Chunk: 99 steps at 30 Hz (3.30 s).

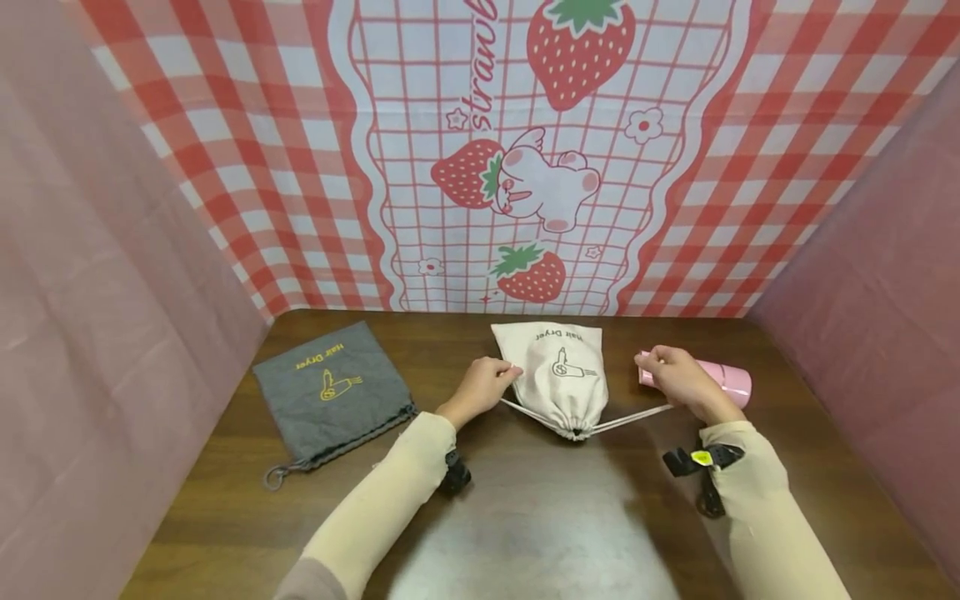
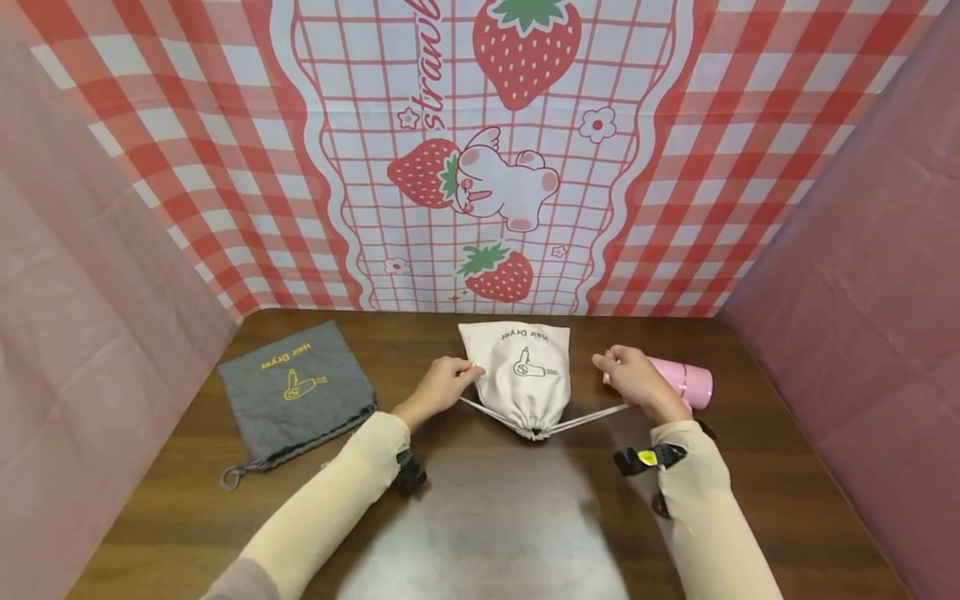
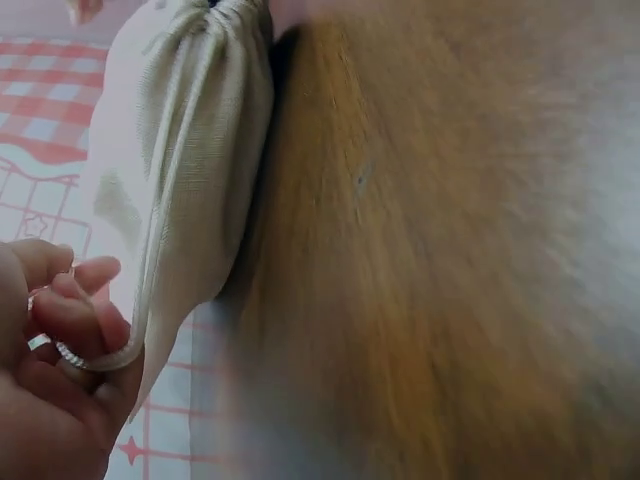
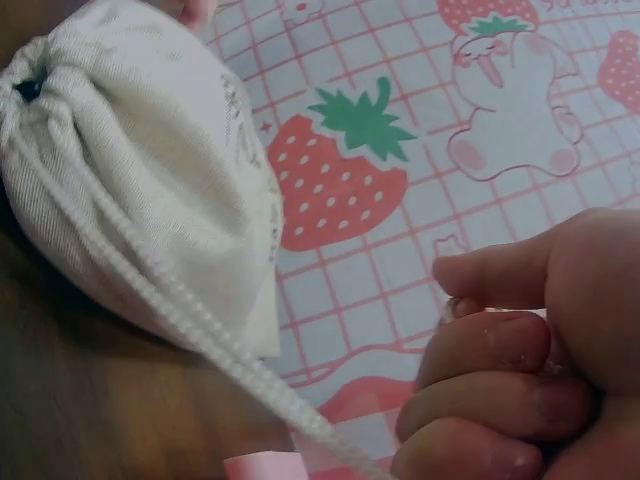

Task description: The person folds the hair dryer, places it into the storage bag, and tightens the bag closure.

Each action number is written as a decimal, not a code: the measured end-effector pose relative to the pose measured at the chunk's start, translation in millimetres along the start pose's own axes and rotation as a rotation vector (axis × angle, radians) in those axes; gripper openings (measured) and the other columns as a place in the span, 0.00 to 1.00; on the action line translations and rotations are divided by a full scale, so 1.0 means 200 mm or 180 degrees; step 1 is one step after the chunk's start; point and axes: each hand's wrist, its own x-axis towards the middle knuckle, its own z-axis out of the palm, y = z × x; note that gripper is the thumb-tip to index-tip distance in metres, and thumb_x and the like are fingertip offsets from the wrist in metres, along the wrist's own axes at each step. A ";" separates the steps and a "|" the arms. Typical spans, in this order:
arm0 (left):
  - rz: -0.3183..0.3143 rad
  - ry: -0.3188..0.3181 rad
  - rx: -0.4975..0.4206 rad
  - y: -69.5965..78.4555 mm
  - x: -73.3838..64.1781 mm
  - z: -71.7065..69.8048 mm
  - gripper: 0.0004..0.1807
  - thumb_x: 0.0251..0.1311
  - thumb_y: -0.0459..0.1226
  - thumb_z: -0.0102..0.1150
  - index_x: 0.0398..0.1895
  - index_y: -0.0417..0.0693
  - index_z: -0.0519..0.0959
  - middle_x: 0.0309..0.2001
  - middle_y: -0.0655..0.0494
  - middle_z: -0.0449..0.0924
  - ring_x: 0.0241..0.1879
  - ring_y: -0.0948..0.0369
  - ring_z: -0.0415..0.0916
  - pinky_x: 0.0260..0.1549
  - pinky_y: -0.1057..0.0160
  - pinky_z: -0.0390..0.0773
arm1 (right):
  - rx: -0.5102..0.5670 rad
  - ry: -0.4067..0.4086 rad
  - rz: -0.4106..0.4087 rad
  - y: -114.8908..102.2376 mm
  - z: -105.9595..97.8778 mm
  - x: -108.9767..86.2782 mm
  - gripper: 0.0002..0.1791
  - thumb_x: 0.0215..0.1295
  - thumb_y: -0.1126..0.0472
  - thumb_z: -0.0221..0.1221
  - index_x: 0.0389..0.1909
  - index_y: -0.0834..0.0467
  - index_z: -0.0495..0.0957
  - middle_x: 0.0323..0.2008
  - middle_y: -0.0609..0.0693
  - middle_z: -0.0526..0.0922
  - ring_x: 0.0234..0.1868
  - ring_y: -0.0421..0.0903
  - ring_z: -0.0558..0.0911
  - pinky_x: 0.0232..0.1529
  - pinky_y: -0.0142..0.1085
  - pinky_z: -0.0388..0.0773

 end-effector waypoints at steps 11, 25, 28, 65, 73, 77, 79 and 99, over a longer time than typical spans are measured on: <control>-0.0221 0.0016 -0.0204 -0.03 -0.03 -0.03 0.14 0.66 0.40 0.54 0.30 0.41 0.85 0.28 0.48 0.85 0.29 0.60 0.77 0.30 0.69 0.72 | 0.0097 0.0214 -0.0121 0.01 0.05 0.12 0.18 0.72 0.53 0.52 0.31 0.66 0.66 0.13 0.42 0.65 0.14 0.37 0.65 0.16 0.32 0.63; -0.0372 -0.0211 0.0346 -0.07 -0.01 -0.07 0.16 0.61 0.44 0.59 0.17 0.50 0.74 0.21 0.55 0.73 0.25 0.58 0.69 0.27 0.61 0.70 | -0.0384 0.0319 -0.0365 0.00 0.17 0.27 0.10 0.66 0.62 0.58 0.33 0.66 0.73 0.25 0.58 0.80 0.25 0.46 0.80 0.24 0.32 0.72; -0.0490 -0.0276 0.0462 -0.07 -0.01 -0.07 0.17 0.61 0.43 0.60 0.16 0.50 0.71 0.20 0.56 0.71 0.24 0.58 0.69 0.26 0.63 0.68 | -0.0605 0.0381 -0.0468 0.01 0.19 0.28 0.09 0.65 0.62 0.59 0.34 0.66 0.75 0.28 0.57 0.80 0.28 0.47 0.78 0.27 0.33 0.70; -0.0276 0.0010 0.0920 -0.02 -0.02 -0.07 0.11 0.65 0.41 0.55 0.39 0.47 0.85 0.44 0.49 0.80 0.46 0.52 0.80 0.48 0.53 0.78 | -0.0909 0.0171 -0.0789 -0.01 0.20 0.26 0.11 0.65 0.63 0.58 0.43 0.67 0.79 0.38 0.63 0.84 0.40 0.53 0.81 0.39 0.41 0.76; -0.0221 -0.0016 0.0929 0.00 -0.01 -0.07 0.10 0.64 0.41 0.55 0.39 0.48 0.85 0.42 0.50 0.81 0.45 0.53 0.79 0.48 0.55 0.77 | -0.0995 0.0148 -0.0746 -0.01 0.19 0.24 0.12 0.66 0.61 0.57 0.43 0.67 0.78 0.38 0.63 0.84 0.39 0.53 0.81 0.38 0.41 0.76; -0.0234 -0.0032 0.0906 0.02 0.00 -0.06 0.11 0.66 0.42 0.55 0.42 0.48 0.83 0.43 0.50 0.80 0.46 0.54 0.78 0.50 0.55 0.76 | -0.0984 0.0129 -0.0706 0.00 0.19 0.23 0.13 0.67 0.60 0.57 0.44 0.67 0.78 0.39 0.63 0.84 0.38 0.52 0.81 0.36 0.39 0.75; -0.0266 -0.0024 0.0875 0.03 0.00 -0.06 0.12 0.66 0.43 0.55 0.44 0.48 0.82 0.44 0.50 0.80 0.47 0.53 0.78 0.50 0.55 0.76 | -0.0972 0.0112 -0.0690 0.00 0.19 0.23 0.14 0.68 0.60 0.56 0.45 0.67 0.78 0.39 0.63 0.84 0.37 0.51 0.81 0.35 0.38 0.76; -0.0125 0.0034 0.0651 0.16 0.10 0.01 0.18 0.69 0.46 0.51 0.53 0.45 0.79 0.52 0.48 0.80 0.56 0.51 0.75 0.58 0.54 0.73 | -0.1134 0.0385 -0.0613 0.06 0.06 0.09 0.16 0.67 0.58 0.57 0.44 0.69 0.77 0.37 0.64 0.82 0.39 0.55 0.81 0.41 0.49 0.76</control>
